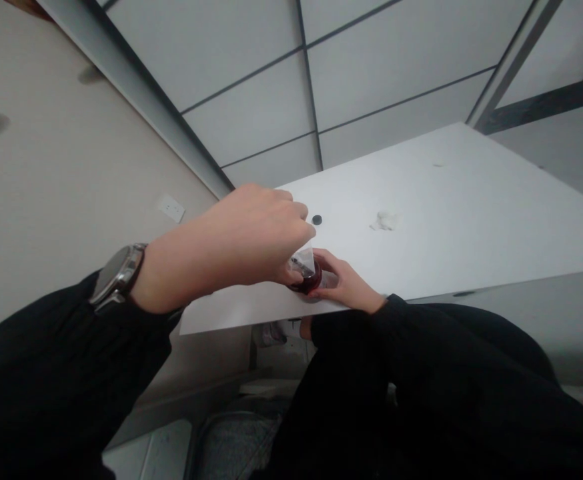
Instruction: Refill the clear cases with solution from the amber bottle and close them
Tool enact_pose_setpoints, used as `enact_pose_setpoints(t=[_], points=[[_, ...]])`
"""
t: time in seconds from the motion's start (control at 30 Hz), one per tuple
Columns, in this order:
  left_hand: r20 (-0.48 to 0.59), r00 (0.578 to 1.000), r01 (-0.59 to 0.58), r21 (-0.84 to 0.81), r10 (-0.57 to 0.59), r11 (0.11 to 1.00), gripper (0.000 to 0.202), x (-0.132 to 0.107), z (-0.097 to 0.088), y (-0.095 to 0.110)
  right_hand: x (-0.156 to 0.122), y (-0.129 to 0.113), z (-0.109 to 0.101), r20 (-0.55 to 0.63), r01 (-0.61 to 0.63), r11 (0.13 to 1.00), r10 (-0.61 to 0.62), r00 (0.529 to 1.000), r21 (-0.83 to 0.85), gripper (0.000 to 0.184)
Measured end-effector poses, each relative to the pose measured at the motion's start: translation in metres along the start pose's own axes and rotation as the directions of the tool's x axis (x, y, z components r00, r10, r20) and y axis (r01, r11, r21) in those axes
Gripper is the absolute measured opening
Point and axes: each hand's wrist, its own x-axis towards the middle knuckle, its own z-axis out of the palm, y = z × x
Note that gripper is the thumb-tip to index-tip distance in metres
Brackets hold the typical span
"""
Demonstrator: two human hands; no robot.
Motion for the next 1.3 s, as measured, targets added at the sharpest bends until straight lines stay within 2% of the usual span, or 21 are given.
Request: enact_pose_setpoints(t=[0.33,0.9,1.13,1.3], points=[[0.033,0.999,0.011,-0.032,-0.010,0.999,0.027,0.005,-0.008,0.006,-0.001,0.003,0.000,0.024,0.001,1.000,-0.002,1.000,0.025,0.076],[0.024,0.999,-0.038,0.073,0.037,0.997,0.025,0.008,-0.011,0.009,0.000,0.003,-0.001,0.002,0.016,1.000,-0.016,1.000,-0.003,0.075],[0.026,1.000,-0.008,0.056,0.007,0.998,0.031,0.007,-0.010,0.006,0.000,0.003,0.000,0.017,0.036,0.999,-0.037,0.999,0.016,0.075],[0.024,0.995,0.094,-0.035,-0.094,0.995,0.052,-0.009,0.001,-0.006,0.000,0.000,0.000,0.018,0.040,0.999,-0.040,0.999,0.023,0.075]])
